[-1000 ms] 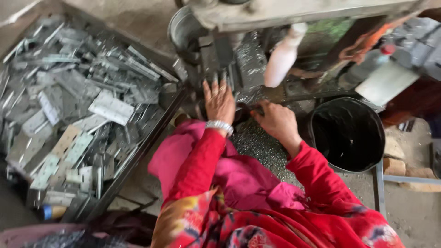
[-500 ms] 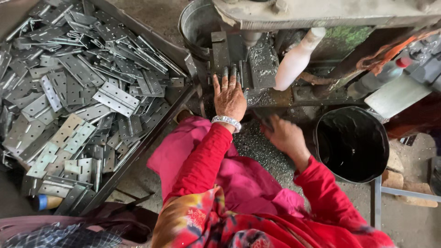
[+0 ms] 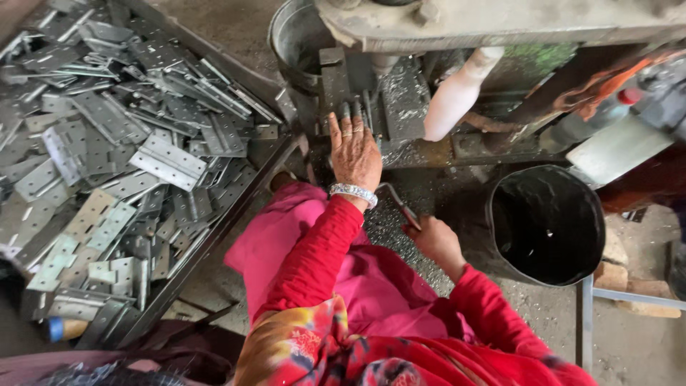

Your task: The person repeatedly picks metal hinges from a bin, places them on a grinding machine, and uses a metal rod to press them against the grinding wheel. The person then removes the processed hinge and places it back into the bin.

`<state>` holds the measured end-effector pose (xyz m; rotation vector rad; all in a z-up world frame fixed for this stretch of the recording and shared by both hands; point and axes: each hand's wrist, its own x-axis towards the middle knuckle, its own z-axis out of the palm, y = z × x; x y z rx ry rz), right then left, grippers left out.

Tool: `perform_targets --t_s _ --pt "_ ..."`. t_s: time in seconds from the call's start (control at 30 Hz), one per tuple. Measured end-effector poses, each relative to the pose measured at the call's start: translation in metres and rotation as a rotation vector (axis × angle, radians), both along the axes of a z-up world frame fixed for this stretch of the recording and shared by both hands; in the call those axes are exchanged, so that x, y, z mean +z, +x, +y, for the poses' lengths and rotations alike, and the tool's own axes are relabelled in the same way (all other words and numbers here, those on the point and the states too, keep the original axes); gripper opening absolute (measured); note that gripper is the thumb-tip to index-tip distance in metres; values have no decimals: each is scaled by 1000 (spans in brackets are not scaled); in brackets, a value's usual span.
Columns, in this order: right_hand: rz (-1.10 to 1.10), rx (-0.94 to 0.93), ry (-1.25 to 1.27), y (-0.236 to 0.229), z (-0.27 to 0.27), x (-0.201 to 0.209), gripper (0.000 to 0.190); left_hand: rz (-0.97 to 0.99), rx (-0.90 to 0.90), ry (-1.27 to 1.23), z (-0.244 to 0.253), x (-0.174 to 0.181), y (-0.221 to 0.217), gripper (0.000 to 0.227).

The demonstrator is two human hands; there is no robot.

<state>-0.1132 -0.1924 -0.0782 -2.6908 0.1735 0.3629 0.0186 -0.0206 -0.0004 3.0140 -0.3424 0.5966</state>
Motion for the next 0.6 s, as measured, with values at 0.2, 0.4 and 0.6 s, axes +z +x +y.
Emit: perform_targets --t_s 0.2,0.4,0.6 --pt "-42 66 -45 25 -18 37 54 17 4 -96 -1 4 24 36" --pt "72 -36 -17 1 -8 21 52 -83 -7 -104 -1 2 29 37" --pt "8 57 -42 28 -24 20 52 70 19 -82 4 7 47 40"
